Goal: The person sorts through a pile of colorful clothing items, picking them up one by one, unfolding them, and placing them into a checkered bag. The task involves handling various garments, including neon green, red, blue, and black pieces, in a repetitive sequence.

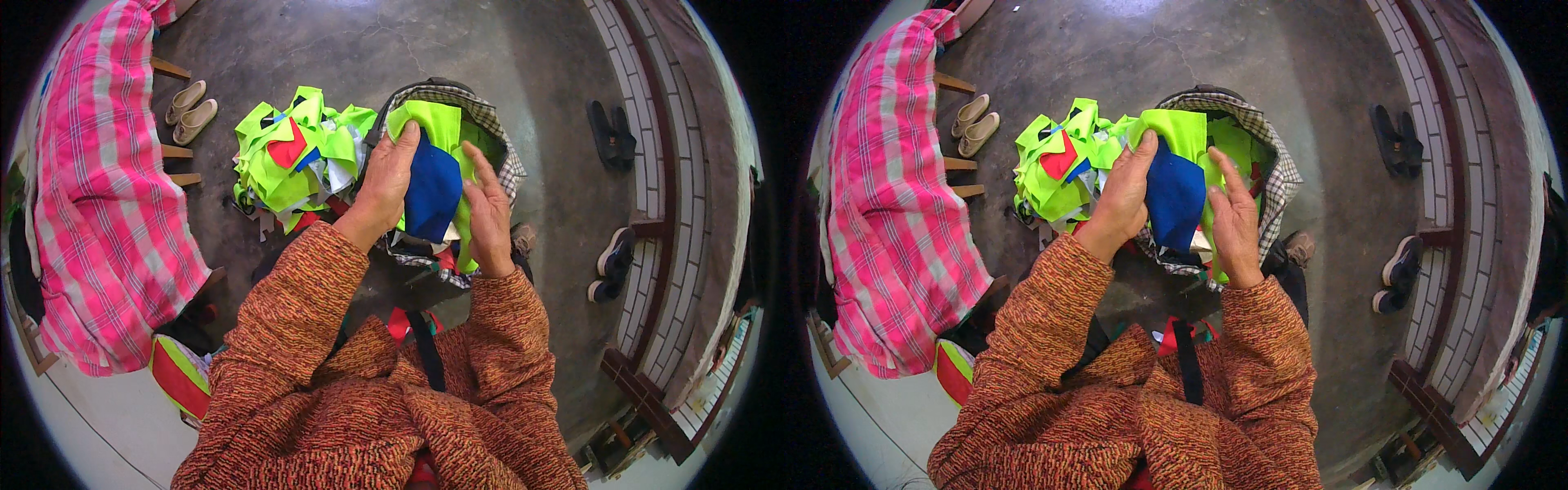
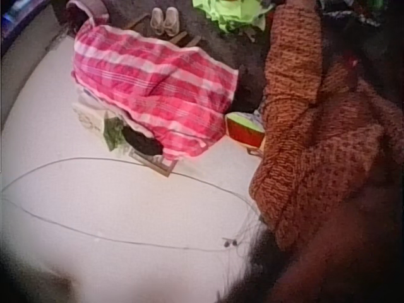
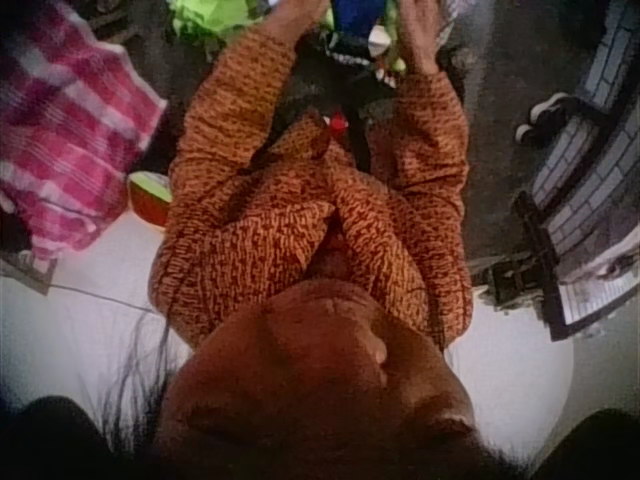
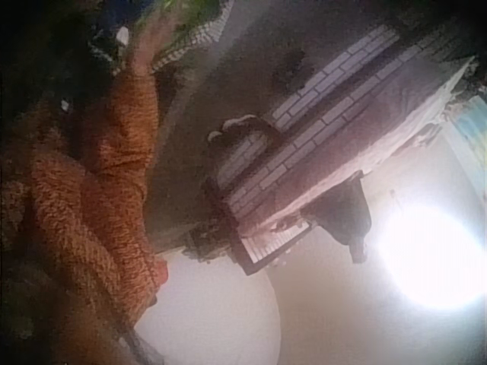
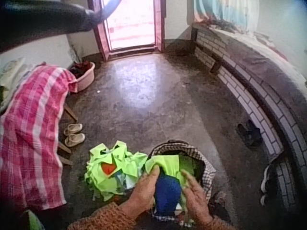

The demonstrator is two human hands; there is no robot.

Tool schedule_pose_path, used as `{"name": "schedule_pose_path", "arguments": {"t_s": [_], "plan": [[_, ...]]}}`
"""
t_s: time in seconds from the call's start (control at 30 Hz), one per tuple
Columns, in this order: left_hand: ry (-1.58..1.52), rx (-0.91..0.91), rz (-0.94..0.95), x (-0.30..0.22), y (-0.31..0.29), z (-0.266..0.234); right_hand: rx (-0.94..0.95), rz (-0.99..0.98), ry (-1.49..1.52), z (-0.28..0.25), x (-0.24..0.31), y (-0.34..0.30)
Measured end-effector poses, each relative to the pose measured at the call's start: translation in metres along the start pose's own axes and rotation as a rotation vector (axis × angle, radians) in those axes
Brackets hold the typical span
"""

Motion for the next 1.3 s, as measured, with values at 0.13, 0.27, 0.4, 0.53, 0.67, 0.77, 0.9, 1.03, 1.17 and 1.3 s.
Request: {"name": "schedule_pose_path", "arguments": {"t_s": [0.13,0.27,0.4,0.53,0.67,0.77,0.9,1.03,1.17,1.3], "plan": [[-0.001,0.007,0.036,-0.002,0.001,0.002,0.024,0.222,0.195,0.005,-0.012,-0.002],[0.005,0.011,0.026,0.0,0.001,0.003,-0.055,0.044,-0.099,0.005,0.002,-0.008],[-0.048,-0.059,0.012,-0.006,0.003,-0.005,-0.079,0.017,0.097,-0.007,0.002,-0.007],[-0.193,-0.079,0.033,-0.016,0.01,-0.012,-0.195,0.0,0.312,-0.022,0.01,-0.006],[-0.182,-0.079,0.08,-0.017,0.013,-0.016,-0.282,0.035,0.344,-0.039,0.002,-0.003],[-0.152,-0.057,0.028,-0.013,0.011,-0.016,-0.258,0.02,0.383,-0.038,0.001,-0.003],[0.063,0.121,-0.055,-0.008,0.002,0.005,-0.112,0.068,0.509,-0.009,0.01,-0.005],[0.428,0.348,-0.108,0.0,-0.012,0.023,0.241,0.089,0.588,0.022,0.011,-0.011],[0.643,0.204,0.022,-0.019,-0.004,0.007,0.079,-0.052,0.204,0.012,0.023,-0.009],[1.03,0.051,0.385,-0.063,0.017,-0.031,-0.136,-0.014,0.206,-0.026,0.008,0.004]]}}
Point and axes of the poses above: each hand's wrist, its own y-axis towards the middle knuckle, its own z-axis out of the palm, x = y × z, the point moved 9 cm from there along y, towards the middle knuckle, and after that the axes turned 6 degrees about z, right-handed, at the moved point
